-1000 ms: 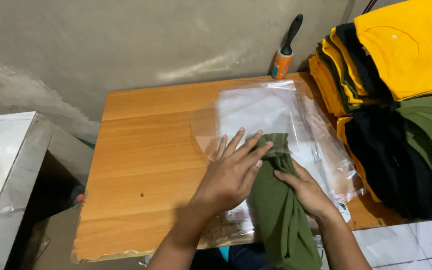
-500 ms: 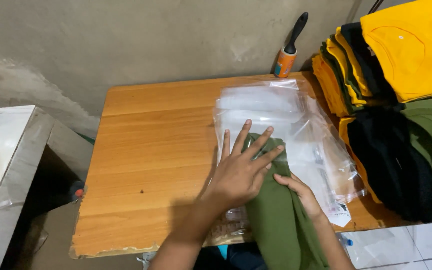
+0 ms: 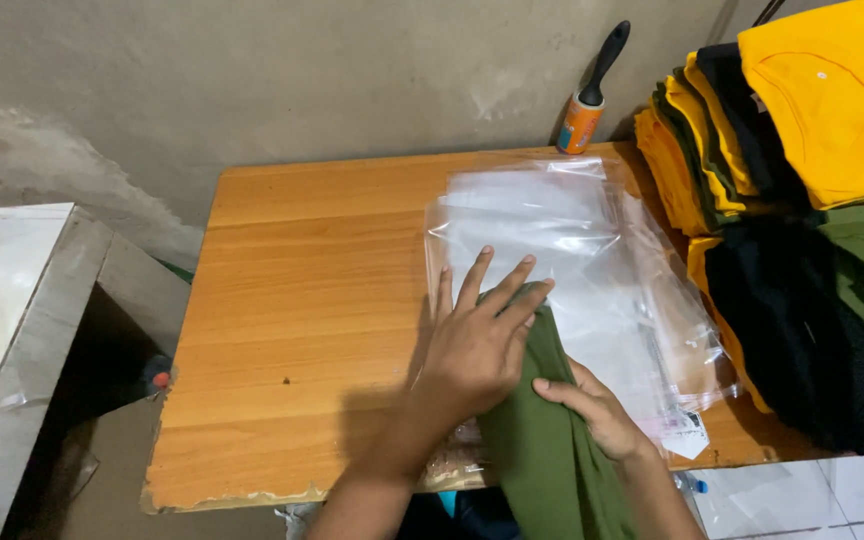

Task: Folding a t-shirt and placing it inside a clear plastic packaging bag.

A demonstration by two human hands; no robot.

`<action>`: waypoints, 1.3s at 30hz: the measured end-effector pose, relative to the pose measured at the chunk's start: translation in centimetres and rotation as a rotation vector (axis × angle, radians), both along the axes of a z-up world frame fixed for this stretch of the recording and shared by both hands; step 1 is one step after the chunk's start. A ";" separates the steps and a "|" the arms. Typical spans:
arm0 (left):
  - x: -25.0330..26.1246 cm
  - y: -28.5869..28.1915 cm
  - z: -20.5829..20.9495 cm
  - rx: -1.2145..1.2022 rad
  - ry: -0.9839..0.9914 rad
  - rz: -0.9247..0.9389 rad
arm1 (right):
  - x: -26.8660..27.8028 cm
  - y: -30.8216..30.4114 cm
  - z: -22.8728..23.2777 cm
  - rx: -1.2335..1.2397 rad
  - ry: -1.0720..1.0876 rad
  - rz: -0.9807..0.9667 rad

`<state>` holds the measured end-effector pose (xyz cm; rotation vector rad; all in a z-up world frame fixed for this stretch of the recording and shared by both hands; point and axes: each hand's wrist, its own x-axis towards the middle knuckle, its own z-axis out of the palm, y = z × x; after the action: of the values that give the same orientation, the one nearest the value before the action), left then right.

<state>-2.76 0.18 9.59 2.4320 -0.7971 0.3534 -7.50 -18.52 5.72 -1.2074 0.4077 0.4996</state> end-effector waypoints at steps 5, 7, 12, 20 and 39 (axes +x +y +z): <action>-0.5 1.0 1.3 -0.128 0.052 0.119 | -0.1 0.2 0.6 -0.036 0.096 -0.079; -0.8 1.2 1.6 -0.109 0.031 0.083 | 0.4 -0.4 0.0 0.036 0.086 -0.180; -1.8 0.9 1.0 -0.049 -0.060 0.036 | 1.1 -2.9 -4.3 0.279 0.182 -0.357; -2.9 -0.6 1.6 -0.279 0.073 -0.209 | 1.3 -7.4 -17.8 -0.119 -0.326 -0.190; -2.4 -0.8 0.3 -1.431 1.019 0.296 | 0.7 -3.8 -15.5 -0.124 -0.563 -0.115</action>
<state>-5.12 -0.57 9.93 1.0392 0.2844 -0.2085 -6.79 -22.35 -9.83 -1.3750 0.0231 0.0233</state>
